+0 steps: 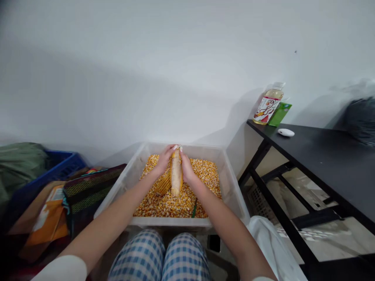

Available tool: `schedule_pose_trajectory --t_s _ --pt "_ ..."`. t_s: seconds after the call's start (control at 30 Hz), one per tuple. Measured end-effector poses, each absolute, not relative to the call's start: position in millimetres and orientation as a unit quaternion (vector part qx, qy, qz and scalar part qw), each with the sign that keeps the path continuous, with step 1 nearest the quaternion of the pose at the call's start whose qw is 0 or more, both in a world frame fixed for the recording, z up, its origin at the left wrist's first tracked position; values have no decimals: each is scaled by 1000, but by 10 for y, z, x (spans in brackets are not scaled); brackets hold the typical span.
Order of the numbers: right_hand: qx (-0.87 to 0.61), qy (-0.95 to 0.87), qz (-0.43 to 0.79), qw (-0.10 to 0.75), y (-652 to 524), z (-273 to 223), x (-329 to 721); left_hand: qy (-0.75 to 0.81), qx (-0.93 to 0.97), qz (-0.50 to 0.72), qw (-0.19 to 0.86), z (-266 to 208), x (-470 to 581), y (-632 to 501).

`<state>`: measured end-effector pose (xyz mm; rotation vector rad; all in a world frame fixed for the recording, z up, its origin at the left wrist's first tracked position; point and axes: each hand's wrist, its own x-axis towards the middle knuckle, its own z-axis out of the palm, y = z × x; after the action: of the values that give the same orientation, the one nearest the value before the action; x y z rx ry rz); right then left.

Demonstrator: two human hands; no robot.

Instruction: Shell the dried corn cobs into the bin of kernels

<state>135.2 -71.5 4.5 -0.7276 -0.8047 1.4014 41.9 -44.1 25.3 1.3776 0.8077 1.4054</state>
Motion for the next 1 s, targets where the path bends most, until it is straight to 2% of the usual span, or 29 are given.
schedule_pose_trajectory --t_s 0.17,0.37,0.73,1.0 --pt "-306 -304 629 646 -712 133 1435 357 691 482 403 125 533 -513" --pt "-314 -290 685 590 -719 105 1505 369 705 445 411 67 520 -497" --pt "-318 -297 671 600 -674 172 1598 326 714 433 444 261 406 -515" --pt "-310 -335 651 606 -739 220 1548 308 682 487 450 199 488 -526"
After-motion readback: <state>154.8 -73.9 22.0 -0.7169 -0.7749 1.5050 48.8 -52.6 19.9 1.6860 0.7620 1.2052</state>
